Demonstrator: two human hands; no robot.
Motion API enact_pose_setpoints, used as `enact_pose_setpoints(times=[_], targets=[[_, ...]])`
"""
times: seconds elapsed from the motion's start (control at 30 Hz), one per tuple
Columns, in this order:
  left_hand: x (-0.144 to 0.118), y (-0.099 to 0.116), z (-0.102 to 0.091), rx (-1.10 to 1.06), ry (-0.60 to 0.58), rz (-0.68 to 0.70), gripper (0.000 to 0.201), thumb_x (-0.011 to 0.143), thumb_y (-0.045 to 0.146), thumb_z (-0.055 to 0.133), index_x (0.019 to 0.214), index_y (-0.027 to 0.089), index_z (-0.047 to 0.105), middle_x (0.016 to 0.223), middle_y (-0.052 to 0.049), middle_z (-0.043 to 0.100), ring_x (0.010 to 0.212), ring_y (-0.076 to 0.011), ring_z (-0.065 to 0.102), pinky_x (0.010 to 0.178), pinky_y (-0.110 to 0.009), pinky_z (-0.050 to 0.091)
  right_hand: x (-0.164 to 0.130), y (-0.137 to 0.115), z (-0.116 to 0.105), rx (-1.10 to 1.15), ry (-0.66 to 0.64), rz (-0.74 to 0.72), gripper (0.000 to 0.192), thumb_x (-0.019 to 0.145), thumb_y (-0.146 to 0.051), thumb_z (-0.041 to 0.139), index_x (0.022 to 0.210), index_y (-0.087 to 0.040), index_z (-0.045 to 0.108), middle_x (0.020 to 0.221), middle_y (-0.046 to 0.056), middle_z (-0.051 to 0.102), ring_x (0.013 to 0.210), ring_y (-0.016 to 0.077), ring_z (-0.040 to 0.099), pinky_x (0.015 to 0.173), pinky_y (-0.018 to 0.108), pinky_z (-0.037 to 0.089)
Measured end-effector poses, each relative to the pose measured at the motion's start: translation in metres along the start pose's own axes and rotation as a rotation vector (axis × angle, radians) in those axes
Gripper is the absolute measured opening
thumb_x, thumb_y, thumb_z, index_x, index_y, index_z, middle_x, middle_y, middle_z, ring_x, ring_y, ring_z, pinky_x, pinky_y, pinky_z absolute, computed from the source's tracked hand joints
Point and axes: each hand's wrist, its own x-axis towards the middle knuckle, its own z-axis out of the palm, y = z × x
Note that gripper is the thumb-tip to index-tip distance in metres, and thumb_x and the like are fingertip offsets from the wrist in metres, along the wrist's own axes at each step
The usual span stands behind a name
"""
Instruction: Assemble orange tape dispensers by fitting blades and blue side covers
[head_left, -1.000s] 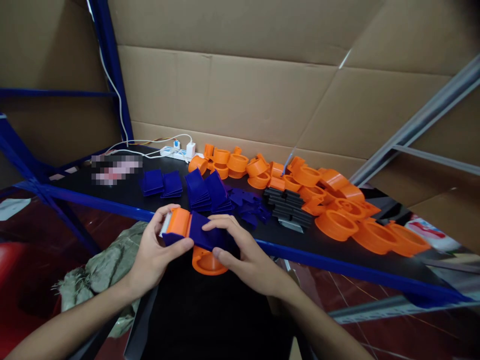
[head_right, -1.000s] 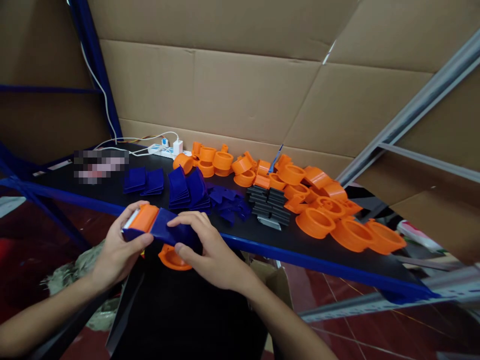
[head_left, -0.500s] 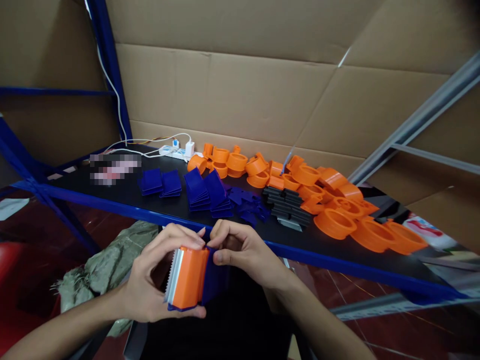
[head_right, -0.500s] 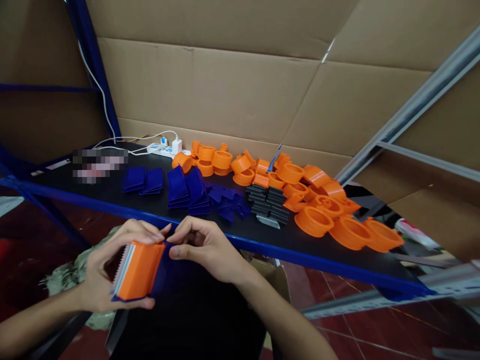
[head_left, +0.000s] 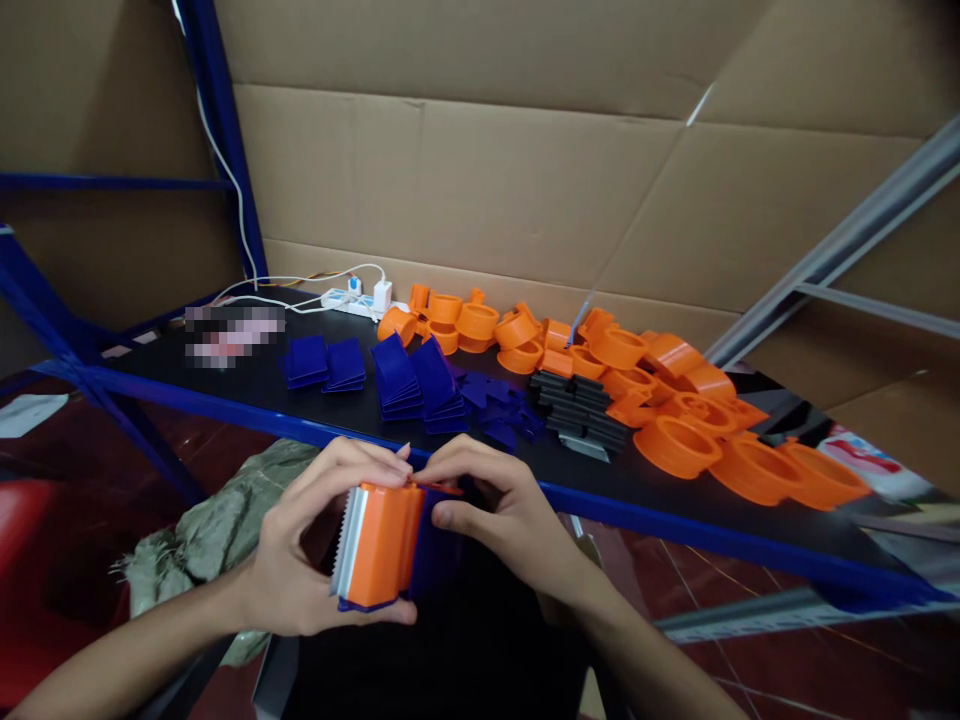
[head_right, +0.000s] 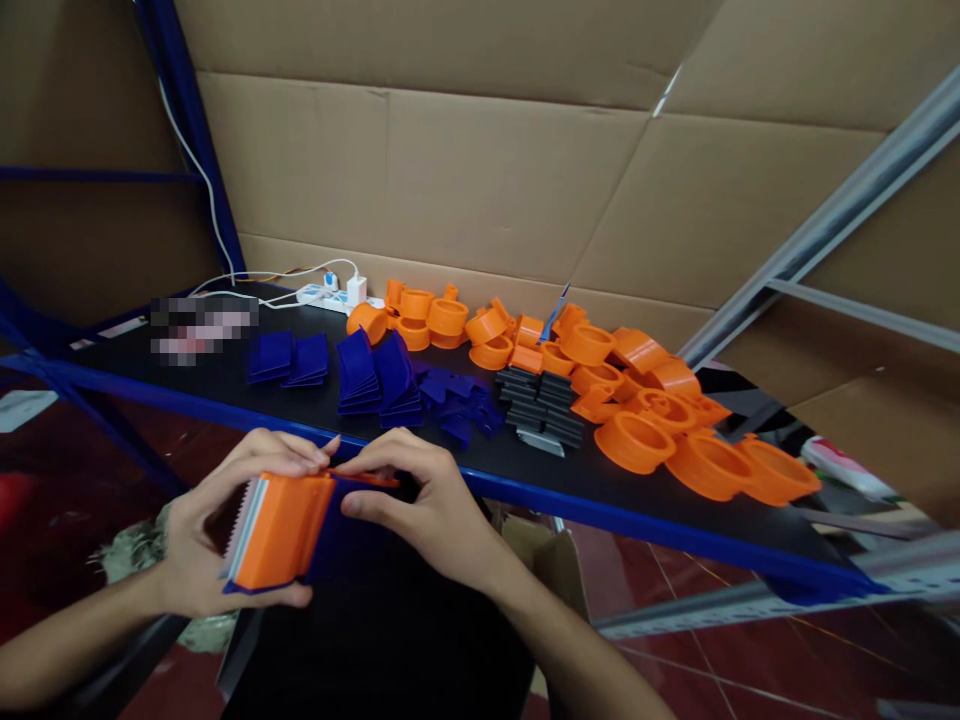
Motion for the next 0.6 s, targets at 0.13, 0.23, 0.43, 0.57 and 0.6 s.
enact_pose_setpoints(times=[0.13, 0.23, 0.43, 0.57, 0.6], targets=[[-0.005, 0.002, 0.000, 0.024, -0.015, 0.062, 0.092, 0.050, 0.018, 0.096, 0.133, 0.026, 0.058, 0.111, -0.011, 0.064, 0.107, -0.0343, 0.063, 0.098, -0.059, 0.053, -0.007, -0.008, 0.000, -0.193, 0.055, -0.151, 0.022, 0.082, -0.031, 0.079, 0.103, -0.027, 0.078, 0.096, 0.005, 0.068, 0.091, 0.0189, 0.062, 0.086, 0.035, 0.050], [-0.008, 0.004, 0.000, 0.071, -0.027, 0.111, 0.097, 0.048, 0.019, 0.096, 0.136, 0.027, 0.056, 0.110, -0.011, 0.067, 0.103, -0.0348, 0.066, 0.090, -0.055, 0.058, -0.011, -0.008, 0.003, -0.196, 0.082, -0.195, 0.021, 0.080, -0.029, 0.080, 0.102, -0.028, 0.079, 0.093, 0.004, 0.068, 0.089, 0.0188, 0.062, 0.084, 0.035, 0.051], [-0.011, 0.005, -0.002, 0.120, -0.025, 0.144, 0.102, 0.046, 0.024, 0.098, 0.139, 0.031, 0.056, 0.107, -0.011, 0.072, 0.098, -0.0365, 0.070, 0.085, -0.054, 0.060, -0.015, -0.011, 0.005, -0.130, 0.094, -0.165, 0.014, 0.080, -0.027, 0.081, 0.093, -0.024, 0.077, 0.093, 0.004, 0.067, 0.087, 0.0180, 0.062, 0.081, 0.033, 0.051], [-0.016, 0.001, -0.005, 0.095, -0.126, 0.148, 0.099, 0.047, 0.023, 0.097, 0.138, 0.029, 0.057, 0.109, -0.012, 0.074, 0.101, -0.0382, 0.070, 0.090, -0.055, 0.058, -0.016, -0.018, -0.002, -0.135, -0.019, -0.128, 0.013, 0.082, -0.026, 0.079, 0.093, -0.022, 0.073, 0.093, 0.004, 0.068, 0.092, 0.0187, 0.061, 0.087, 0.034, 0.048], [-0.017, 0.000, -0.005, 0.089, -0.134, 0.143, 0.099, 0.047, 0.022, 0.097, 0.138, 0.029, 0.058, 0.110, -0.013, 0.074, 0.102, -0.0387, 0.070, 0.091, -0.056, 0.058, -0.016, -0.018, -0.004, -0.132, -0.039, -0.112, 0.013, 0.082, -0.027, 0.079, 0.092, -0.022, 0.073, 0.093, 0.004, 0.068, 0.092, 0.0188, 0.061, 0.088, 0.035, 0.048]])
